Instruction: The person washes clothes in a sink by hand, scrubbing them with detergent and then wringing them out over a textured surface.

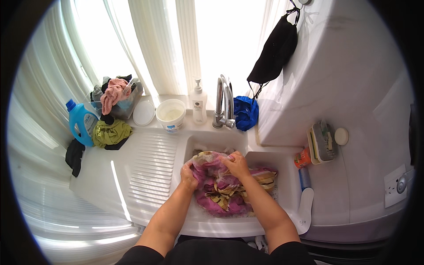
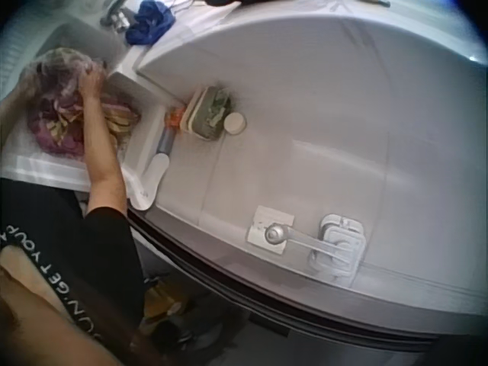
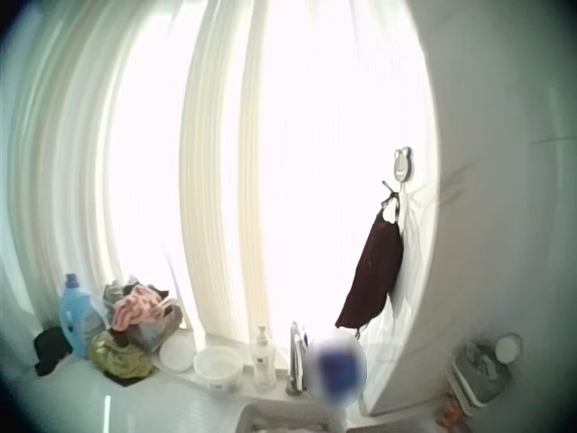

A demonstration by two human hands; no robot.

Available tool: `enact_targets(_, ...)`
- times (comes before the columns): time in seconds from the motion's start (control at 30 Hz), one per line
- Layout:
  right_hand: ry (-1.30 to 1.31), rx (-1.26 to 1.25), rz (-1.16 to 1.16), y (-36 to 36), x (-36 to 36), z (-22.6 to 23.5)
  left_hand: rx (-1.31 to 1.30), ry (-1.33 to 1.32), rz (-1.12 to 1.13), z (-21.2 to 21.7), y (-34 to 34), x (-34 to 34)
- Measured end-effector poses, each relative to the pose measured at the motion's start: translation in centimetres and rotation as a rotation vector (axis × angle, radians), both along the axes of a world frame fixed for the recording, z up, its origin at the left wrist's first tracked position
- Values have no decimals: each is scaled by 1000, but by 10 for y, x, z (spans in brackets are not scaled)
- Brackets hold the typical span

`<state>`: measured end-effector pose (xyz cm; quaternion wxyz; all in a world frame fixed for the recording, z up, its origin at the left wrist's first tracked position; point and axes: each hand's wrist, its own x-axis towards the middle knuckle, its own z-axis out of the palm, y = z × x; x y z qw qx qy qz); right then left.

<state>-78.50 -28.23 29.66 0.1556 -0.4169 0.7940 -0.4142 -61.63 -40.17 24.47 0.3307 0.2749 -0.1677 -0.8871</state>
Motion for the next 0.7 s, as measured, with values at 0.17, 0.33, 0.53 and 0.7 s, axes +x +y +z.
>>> enact_targets(0.17,39,-368,-14,14,69,24,61,193,-216,72,37,-8)
enact_targets(0.33,55,-358,-178,10,101,-12,-2,-9,-380,-1,37,-4)
enact_targets(0.53,-59,-467,-342,27,70,-41,-179,-323,-342,21,53,-11)
enact_targets(0.7,13,-546,-300,13,101,-20,-44,-243,-269,36,57,-19)
